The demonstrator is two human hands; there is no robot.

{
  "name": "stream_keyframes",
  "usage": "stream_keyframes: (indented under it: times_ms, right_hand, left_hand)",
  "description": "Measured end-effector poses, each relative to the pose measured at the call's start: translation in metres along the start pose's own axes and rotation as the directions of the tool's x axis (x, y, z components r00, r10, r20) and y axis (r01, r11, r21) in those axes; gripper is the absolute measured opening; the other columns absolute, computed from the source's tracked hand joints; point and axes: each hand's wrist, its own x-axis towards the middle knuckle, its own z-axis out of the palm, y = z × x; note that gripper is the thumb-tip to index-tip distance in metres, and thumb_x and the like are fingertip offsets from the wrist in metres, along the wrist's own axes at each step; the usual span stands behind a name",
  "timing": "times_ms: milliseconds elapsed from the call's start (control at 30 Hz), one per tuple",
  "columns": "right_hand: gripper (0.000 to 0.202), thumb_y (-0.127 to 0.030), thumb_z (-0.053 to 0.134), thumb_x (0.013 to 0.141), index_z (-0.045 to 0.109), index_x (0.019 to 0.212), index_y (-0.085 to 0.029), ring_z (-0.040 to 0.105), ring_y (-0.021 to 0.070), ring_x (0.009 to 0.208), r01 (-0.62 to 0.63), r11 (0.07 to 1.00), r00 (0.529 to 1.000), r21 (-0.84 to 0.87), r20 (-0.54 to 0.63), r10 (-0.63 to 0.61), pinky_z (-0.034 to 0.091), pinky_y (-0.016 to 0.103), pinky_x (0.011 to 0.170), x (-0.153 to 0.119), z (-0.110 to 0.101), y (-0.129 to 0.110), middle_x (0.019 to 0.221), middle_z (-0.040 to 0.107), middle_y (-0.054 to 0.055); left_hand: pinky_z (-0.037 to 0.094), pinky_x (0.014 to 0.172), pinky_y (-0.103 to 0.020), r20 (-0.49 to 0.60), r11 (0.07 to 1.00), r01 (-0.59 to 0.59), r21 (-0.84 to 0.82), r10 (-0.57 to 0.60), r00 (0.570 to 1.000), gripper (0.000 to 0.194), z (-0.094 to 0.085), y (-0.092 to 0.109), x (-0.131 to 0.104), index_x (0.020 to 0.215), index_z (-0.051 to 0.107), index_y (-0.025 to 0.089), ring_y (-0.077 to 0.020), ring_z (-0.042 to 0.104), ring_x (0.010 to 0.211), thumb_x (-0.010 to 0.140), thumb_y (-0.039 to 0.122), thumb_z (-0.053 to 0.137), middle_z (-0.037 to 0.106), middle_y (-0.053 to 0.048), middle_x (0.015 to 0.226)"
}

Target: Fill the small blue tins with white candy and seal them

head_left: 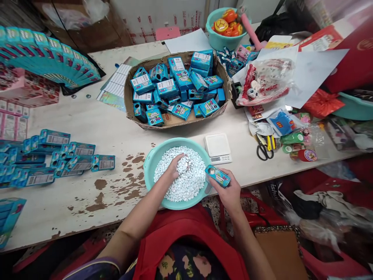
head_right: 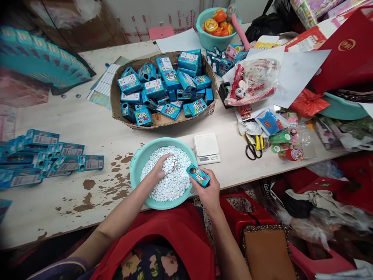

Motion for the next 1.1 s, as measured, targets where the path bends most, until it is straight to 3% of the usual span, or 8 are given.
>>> stream_keyframes:
  times_ms: [67,167,300,433,533,667,1100]
  right_hand:
    - [0.035,-0.034,0.072,0.072,0.062,0.102,-0.021,0.063,0.0198,0.085,0.068,0.997,0.997,-0.033,0.029,-0.067,0.052,0.034,0.077,0.001,0.005,-0.004,0.095,0.066,0.004]
    - [0.032,-0.032,0.069,0.074,0.061,0.103,-0.022,0.061,0.0215,0.093,0.184,0.977,0.981,-0.108,0.077,-0.176,0.05,0.036,0.083,0.002,0.014,-0.009,0.099,0.063,0.005]
    - [0.029,-0.028,0.068,0.076,0.06,0.104,-0.024,0.059,0.0221,0.096,0.305,0.938,0.946,-0.165,0.165,-0.279,0.049,0.036,0.085,0.0,0.03,-0.013,0.1,0.061,0.006]
    - [0.03,-0.024,0.069,0.074,0.06,0.103,-0.023,0.058,0.0231,0.097,0.364,0.911,0.919,-0.191,0.232,-0.319,0.048,0.038,0.085,-0.002,0.046,-0.014,0.099,0.062,0.006]
    - [0.031,-0.02,0.07,0.072,0.061,0.101,-0.022,0.058,0.0235,0.095,0.362,0.91,0.92,-0.202,0.232,-0.315,0.048,0.038,0.084,-0.002,0.055,-0.012,0.098,0.063,0.006]
    - [0.03,-0.02,0.068,0.071,0.061,0.1,-0.023,0.059,0.0232,0.093,0.349,0.916,0.927,-0.199,0.216,-0.306,0.049,0.038,0.083,0.0,0.059,-0.009,0.096,0.063,0.005]
    - [0.03,-0.023,0.071,0.071,0.063,0.1,-0.025,0.061,0.0225,0.092,0.322,0.938,0.936,-0.125,0.189,-0.296,0.049,0.038,0.082,0.0,0.061,-0.014,0.095,0.065,0.004]
  left_hand:
    - [0.048,0.047,-0.028,0.068,0.991,0.1,-0.09,-0.094,0.993,0.03,0.001,0.006,-0.006,0.077,0.06,0.018,-0.0175,0.061,0.055,0.066,0.045,0.068,0.064,-0.006,0.067]
    - [0.046,0.043,-0.024,0.057,0.987,0.068,-0.143,-0.061,0.997,0.026,0.008,0.017,-0.023,0.073,0.056,0.018,-0.0138,0.057,0.05,0.067,0.04,0.068,0.059,-0.002,0.06]
    - [0.041,0.04,-0.021,0.119,0.979,-0.084,-0.184,0.107,0.987,0.025,0.028,0.032,-0.058,0.073,0.055,0.017,-0.011,0.054,0.045,0.073,0.041,0.061,0.057,0.0,0.057]
    - [0.048,0.052,-0.024,0.109,0.934,-0.318,-0.166,0.337,0.935,0.022,0.046,0.037,-0.082,0.074,0.055,0.016,-0.0136,0.062,0.058,0.072,0.036,0.063,0.064,-0.002,0.072]
    - [0.05,0.059,-0.026,0.038,0.903,-0.406,-0.138,0.414,0.909,0.021,0.051,0.035,-0.084,0.077,0.053,0.017,-0.016,0.065,0.067,0.071,0.034,0.065,0.066,-0.002,0.077]
    - [0.05,0.06,-0.025,-0.013,0.901,-0.417,-0.12,0.419,0.908,0.023,0.052,0.034,-0.079,0.081,0.053,0.018,-0.0143,0.065,0.065,0.072,0.035,0.066,0.065,0.0,0.074]
    - [0.046,0.051,-0.022,0.064,0.917,-0.396,-0.045,0.398,0.915,0.024,0.054,0.041,-0.076,0.073,0.052,0.017,-0.0103,0.058,0.052,0.074,0.037,0.066,0.059,0.002,0.064]
